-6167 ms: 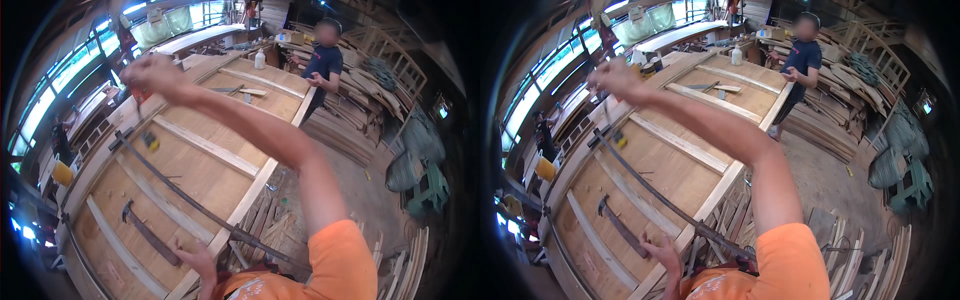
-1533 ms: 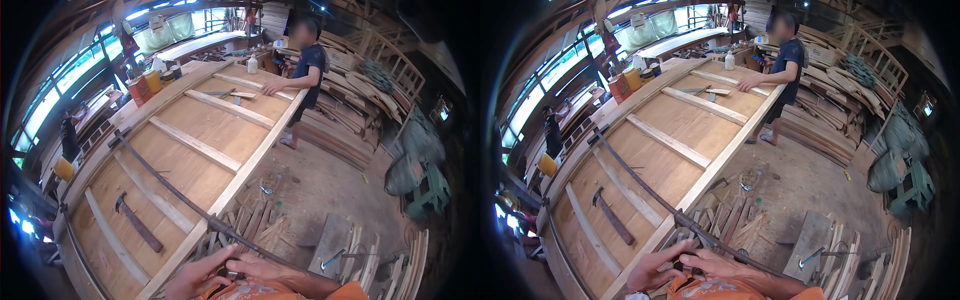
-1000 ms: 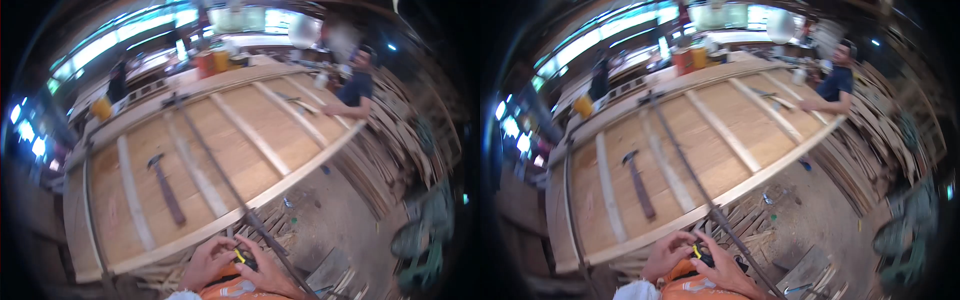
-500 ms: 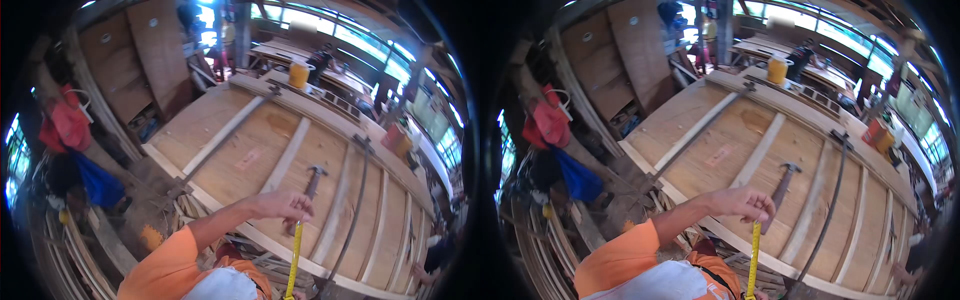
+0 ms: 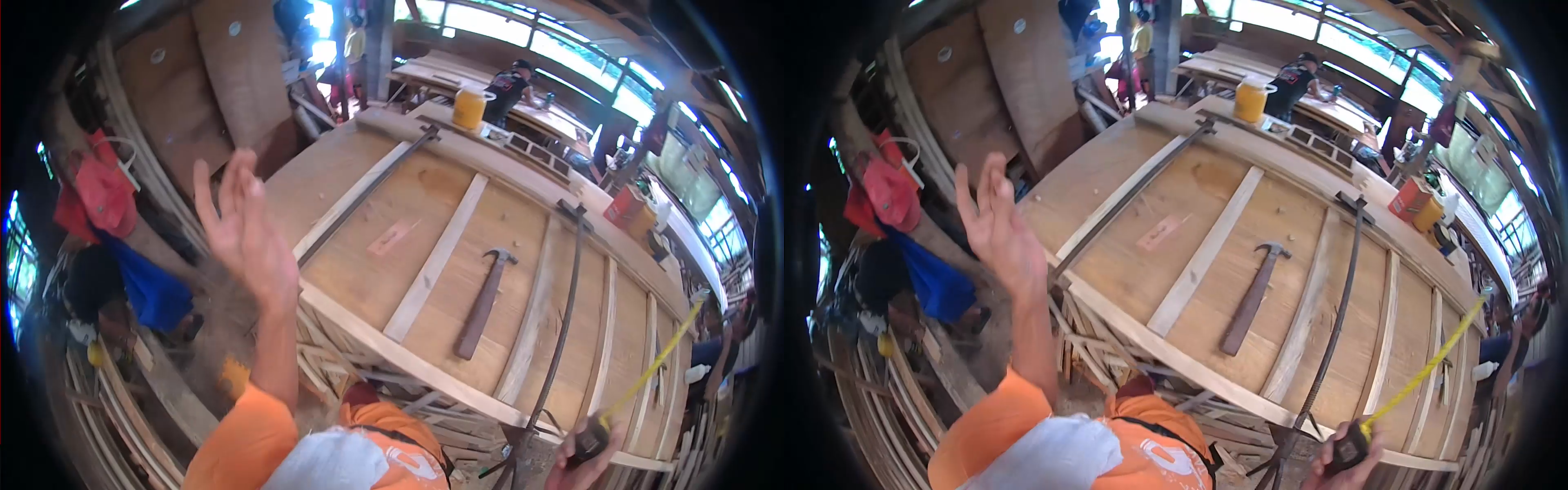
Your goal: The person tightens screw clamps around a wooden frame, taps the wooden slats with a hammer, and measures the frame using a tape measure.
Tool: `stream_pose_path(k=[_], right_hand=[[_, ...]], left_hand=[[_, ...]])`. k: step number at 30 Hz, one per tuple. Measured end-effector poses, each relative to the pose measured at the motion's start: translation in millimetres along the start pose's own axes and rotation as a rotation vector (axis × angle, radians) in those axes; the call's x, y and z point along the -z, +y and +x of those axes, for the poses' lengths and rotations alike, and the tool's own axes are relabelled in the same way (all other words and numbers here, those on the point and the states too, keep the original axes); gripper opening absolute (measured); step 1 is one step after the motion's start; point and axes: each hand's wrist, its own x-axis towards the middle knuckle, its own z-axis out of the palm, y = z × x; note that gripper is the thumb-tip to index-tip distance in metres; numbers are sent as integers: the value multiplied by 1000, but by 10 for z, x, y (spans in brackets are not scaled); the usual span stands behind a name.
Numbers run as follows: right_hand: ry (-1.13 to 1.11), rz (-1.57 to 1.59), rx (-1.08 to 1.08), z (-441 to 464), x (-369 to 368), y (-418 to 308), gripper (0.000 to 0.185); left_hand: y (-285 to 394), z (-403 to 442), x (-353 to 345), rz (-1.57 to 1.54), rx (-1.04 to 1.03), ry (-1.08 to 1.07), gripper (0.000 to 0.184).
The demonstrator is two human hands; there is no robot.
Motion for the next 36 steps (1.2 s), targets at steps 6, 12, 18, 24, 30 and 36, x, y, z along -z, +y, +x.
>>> stream_pose_path(k=[6,12,18,24,30,36], right_hand=[[18,21,-370,119,269,317,27],[325,404,960,240,1679,-1362,30],[366,-84,405,108,965,-302,38],[-139,-420,-226,159,-910,1130,33],[150,-443,-301,240,-1400,1214,33],[242,-384,-219,449,-1636,1343,34]], left_hand=[[-72,-1214,-508,-91,1038,-926,39],[-518,-1407,-921,-214,750,-892,43],[-618,-1516,-1338,-172,1204,-1635,39],[-927,-2223,-849,-206,1512,-1555,47],[-1529,-1931,-866,-174,1987,-1590,45],[-1853,-1848,-1174,-312,1895,-1792,50]])
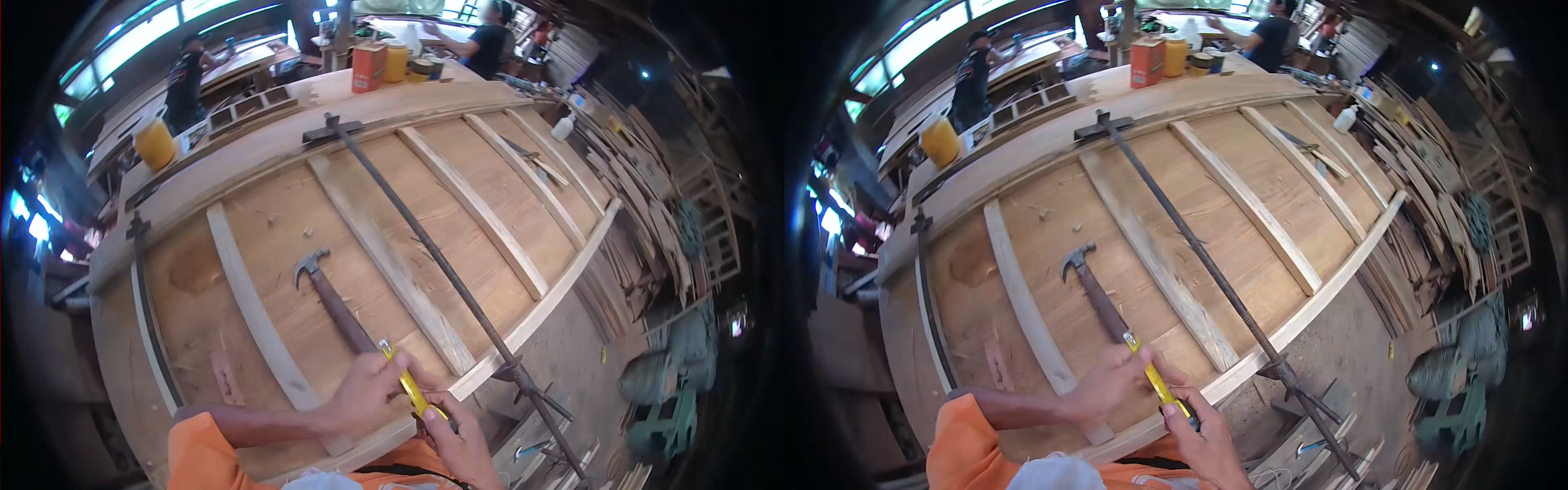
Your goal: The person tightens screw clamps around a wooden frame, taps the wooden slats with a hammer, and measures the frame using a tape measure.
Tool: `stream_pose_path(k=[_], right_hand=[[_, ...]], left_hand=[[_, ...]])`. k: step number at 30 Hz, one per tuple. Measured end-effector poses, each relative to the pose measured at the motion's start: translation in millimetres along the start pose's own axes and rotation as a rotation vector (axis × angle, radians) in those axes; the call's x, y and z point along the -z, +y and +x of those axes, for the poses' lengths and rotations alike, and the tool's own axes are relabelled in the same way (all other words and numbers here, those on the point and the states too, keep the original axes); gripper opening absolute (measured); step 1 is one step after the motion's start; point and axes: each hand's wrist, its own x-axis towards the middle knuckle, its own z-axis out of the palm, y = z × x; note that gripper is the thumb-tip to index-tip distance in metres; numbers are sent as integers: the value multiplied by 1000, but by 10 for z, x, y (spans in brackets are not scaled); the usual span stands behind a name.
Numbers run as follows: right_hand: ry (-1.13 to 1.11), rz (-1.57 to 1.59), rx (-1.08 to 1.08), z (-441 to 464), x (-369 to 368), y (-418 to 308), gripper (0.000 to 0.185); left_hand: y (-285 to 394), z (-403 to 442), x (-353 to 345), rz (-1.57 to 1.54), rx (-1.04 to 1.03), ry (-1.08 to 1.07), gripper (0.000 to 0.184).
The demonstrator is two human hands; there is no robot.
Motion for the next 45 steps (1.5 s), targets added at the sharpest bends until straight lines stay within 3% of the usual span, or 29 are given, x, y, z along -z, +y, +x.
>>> stream_pose_path(k=[1,5,6,7,9,11,13,15,16,18,19,20,22,27,37,40,45], right_hand=[[10,-39,45,14,21,40,31],[16,-79,109,-229,203,-88,27],[-10,-106,84,-250,404,216,26],[-36,-133,58,-270,616,529,26],[-41,-94,-185,-487,793,477,23],[54,-99,-176,-660,789,561,22],[153,-107,-152,-672,793,581,21],[210,-124,-146,-659,672,612,20],[206,-121,-145,-624,600,586,20],[182,-137,-116,-487,514,454,22],[152,-151,-130,-342,520,512,22],[158,-103,-148,-148,511,657,23],[115,-70,-186,34,373,646,27],[165,-81,-39,566,-24,116,27],[176,-179,30,701,32,248,27],[161,-201,115,761,63,383,28],[205,-271,50,622,68,402,27]], left_hand=[[94,101,101,-2,72,50,51],[799,557,901,112,-288,172,48],[904,750,1257,65,-414,101,46],[1080,879,1562,28,-454,158,46],[1428,1155,2192,-87,-520,246,40],[1535,1329,2485,-167,-548,284,35],[1551,1412,2521,-300,-507,404,32],[1312,1439,2212,-204,-485,456,31],[1055,1423,2092,122,-591,382,32],[695,1324,1658,198,-494,318,34],[606,1254,1377,-58,-301,344,35],[484,1269,1293,-77,-279,326,37],[429,1358,1377,-86,-293,341,39],[723,1994,1999,-206,-278,428,41],[680,1931,1917,-298,-291,572,41],[644,1883,2022,-219,-253,561,41],[532,1784,1921,-133,-331,463,41]])
